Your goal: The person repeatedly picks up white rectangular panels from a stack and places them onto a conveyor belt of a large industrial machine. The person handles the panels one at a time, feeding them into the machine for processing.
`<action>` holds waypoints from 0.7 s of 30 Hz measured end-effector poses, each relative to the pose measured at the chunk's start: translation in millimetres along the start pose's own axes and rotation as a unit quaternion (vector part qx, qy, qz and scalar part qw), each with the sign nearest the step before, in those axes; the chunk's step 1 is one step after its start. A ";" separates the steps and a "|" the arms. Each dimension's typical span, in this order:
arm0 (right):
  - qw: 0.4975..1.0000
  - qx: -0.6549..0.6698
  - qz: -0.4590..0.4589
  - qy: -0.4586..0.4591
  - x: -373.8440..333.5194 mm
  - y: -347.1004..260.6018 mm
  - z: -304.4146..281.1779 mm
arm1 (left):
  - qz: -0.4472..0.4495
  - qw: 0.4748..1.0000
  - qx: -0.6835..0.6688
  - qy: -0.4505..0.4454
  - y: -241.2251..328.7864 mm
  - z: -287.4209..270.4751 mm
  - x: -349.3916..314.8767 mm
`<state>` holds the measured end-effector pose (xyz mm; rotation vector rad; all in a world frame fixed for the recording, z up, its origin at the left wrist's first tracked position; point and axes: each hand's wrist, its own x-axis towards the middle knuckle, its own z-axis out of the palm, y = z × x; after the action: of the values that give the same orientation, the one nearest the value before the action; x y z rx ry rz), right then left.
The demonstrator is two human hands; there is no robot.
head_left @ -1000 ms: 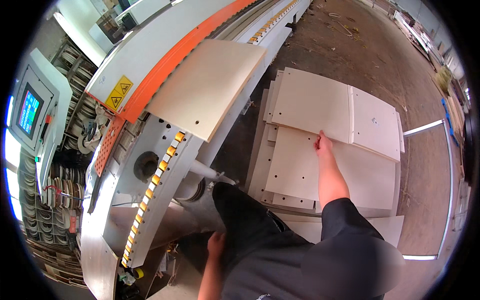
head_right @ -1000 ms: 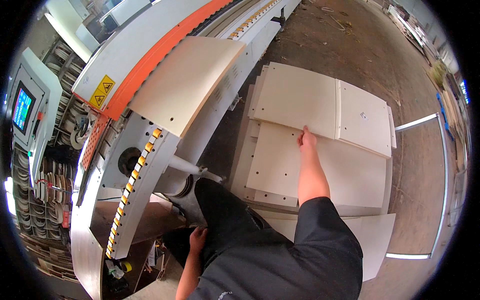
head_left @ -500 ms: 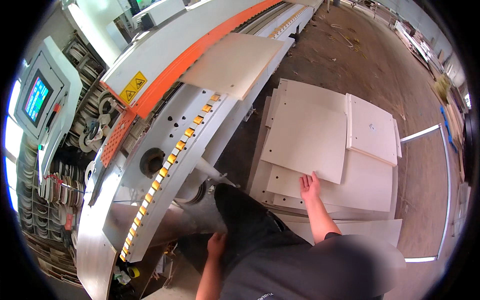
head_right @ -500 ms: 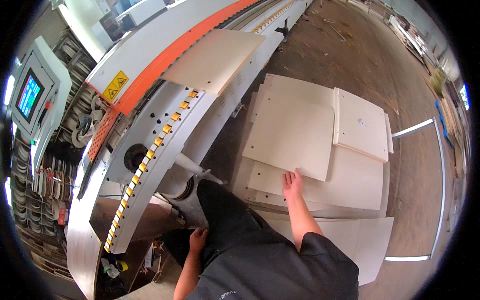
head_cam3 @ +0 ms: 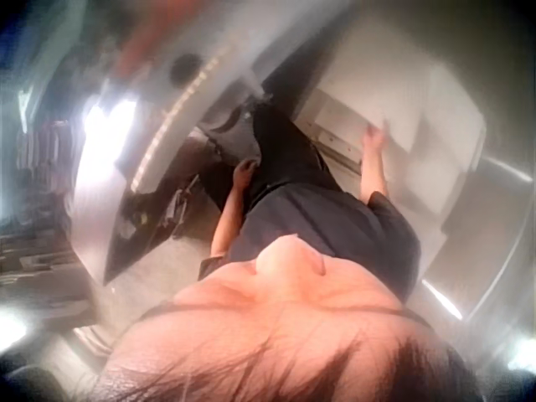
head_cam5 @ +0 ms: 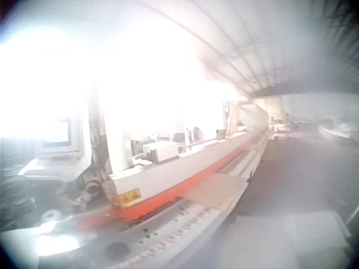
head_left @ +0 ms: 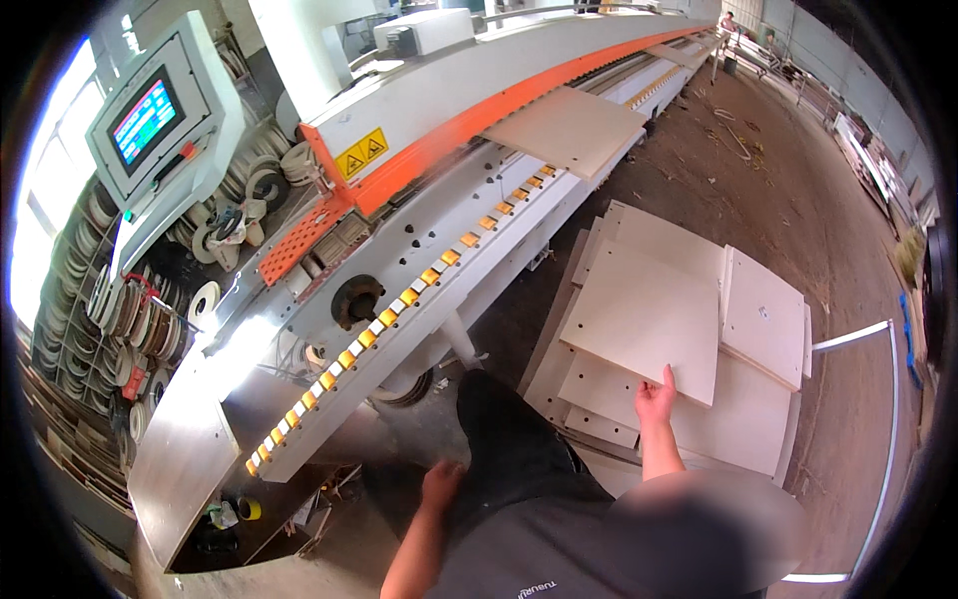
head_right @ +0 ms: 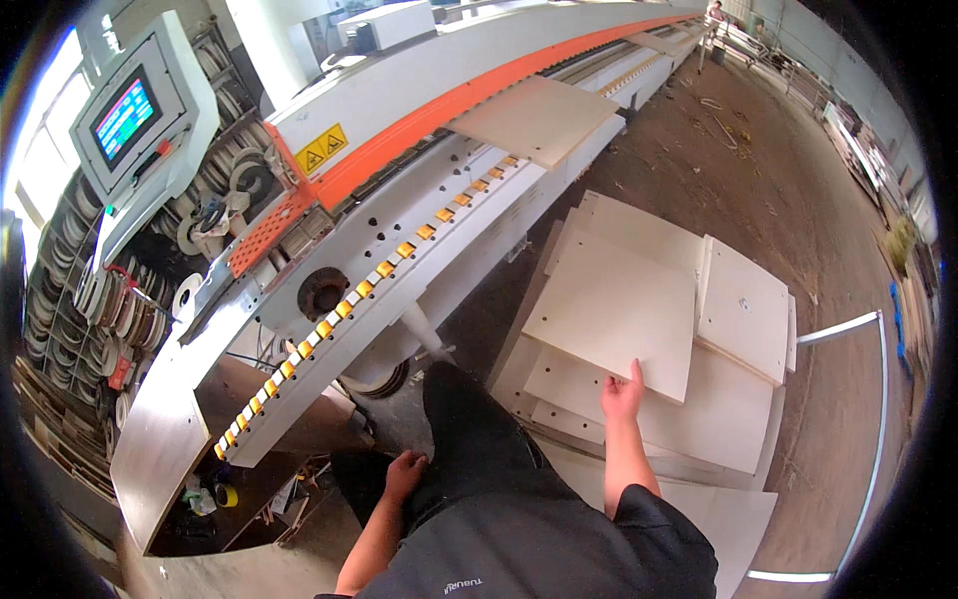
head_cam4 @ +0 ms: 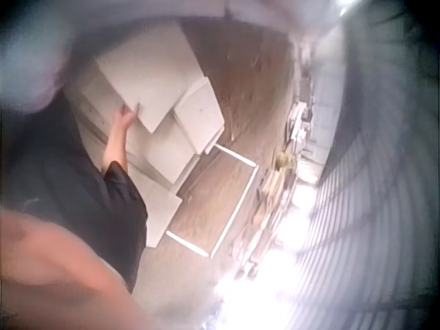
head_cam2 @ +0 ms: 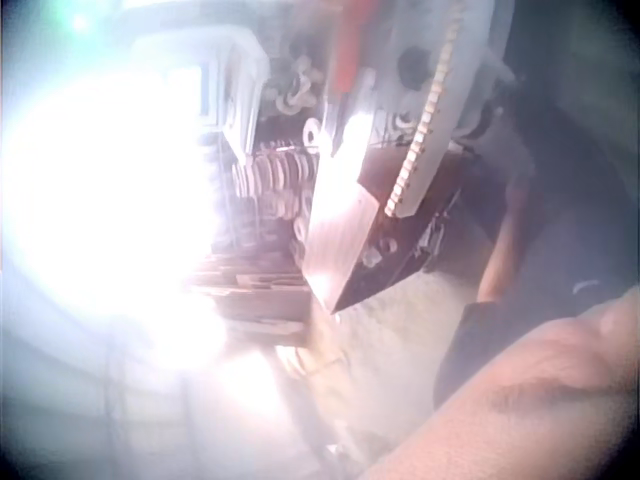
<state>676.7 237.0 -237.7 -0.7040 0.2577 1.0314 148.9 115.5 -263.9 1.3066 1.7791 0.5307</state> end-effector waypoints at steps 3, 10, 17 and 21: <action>0.999 0.006 0.016 -0.035 -23.2 -5.1 -16.1 | 0.008 1.000 -0.024 0.005 -7.3 0.0 -1.8; 0.987 -0.061 0.026 -0.148 -115.1 -44.4 -24.0 | 0.029 0.998 -0.056 -0.023 47.3 -11.8 -35.9; 0.947 -0.127 0.134 -0.264 -153.7 -17.3 14.8 | 0.140 0.889 -0.377 -0.218 200.3 -56.0 -98.9; 0.917 -0.160 0.232 -0.281 -168.1 23.6 44.7 | 0.156 0.913 -0.353 -0.134 180.7 -47.4 -107.2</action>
<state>565.7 156.6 -127.9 -0.6182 -0.2682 1.7105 222.3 89.6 -63.1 1.0676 0.9968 1.0088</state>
